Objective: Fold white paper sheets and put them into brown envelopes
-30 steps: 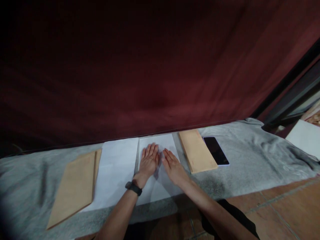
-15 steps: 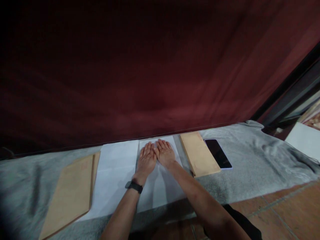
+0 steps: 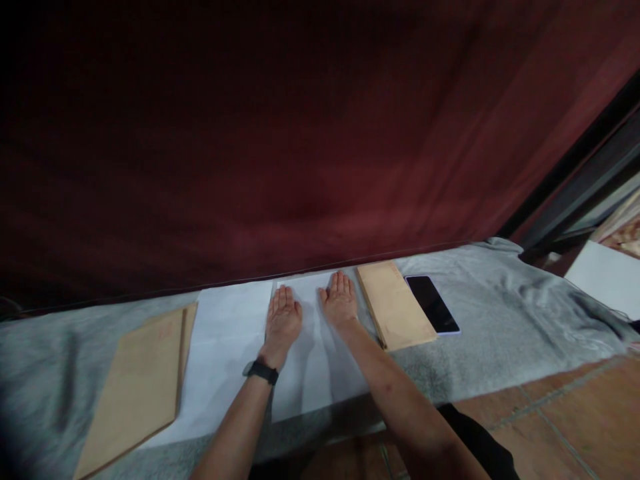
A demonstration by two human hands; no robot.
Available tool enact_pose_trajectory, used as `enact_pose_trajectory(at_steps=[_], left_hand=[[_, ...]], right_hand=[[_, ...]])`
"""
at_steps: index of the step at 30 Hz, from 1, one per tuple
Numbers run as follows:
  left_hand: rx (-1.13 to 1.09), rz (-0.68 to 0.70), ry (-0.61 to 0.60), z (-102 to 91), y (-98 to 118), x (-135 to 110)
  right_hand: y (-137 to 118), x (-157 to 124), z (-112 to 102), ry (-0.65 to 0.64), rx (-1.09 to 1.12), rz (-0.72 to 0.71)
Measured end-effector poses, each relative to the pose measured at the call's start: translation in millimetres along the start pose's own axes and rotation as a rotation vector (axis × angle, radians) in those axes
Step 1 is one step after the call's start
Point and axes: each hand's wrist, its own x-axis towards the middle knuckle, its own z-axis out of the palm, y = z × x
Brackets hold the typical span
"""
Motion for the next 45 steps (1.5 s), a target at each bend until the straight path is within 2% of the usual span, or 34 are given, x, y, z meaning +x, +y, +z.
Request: enact_pose_trajectory(at_steps=[3,6,10,14,17,25,34,38,41,45], left_hand=[[0.006,-0.002,-0.017,-7.6,4,-3],[-0.014,0.060,-0.020,-12.7,15,-16],[-0.047,0.219,-0.060,-9.9,33,-55],[-0.028,0.313,-0.069,-3.1,36,-92],[0.009,0.333,-0.035,-1.9,26,-106],[-0.019,0.288,0.049,-10.5,0,-116],[-0.013,0.188,0.059,-10.1,-14,-124],[0.020,0.151,0.050,-19.2,-17,-126],[0.008,0.208,0.047,-31.4,-12,-132],[-0.072,0.412,-0.006,-44.2,6,-153]], right_hand=[[1,0,-6,0.017,0.037,0.009],[1,-10,-21,0.021,0.101,-0.058],[0,-52,-45,-0.061,0.199,-0.293],[0,-101,-61,-0.099,0.228,-0.365],[1,-120,-65,-0.090,0.213,-0.415],[7,-129,-66,0.008,0.120,-0.368],[33,-131,-74,-0.061,0.055,-0.292],[42,-133,-77,-0.076,0.055,-0.282],[42,-138,-84,-0.127,0.090,-0.320],[31,-152,-98,-0.194,0.217,-0.463]])
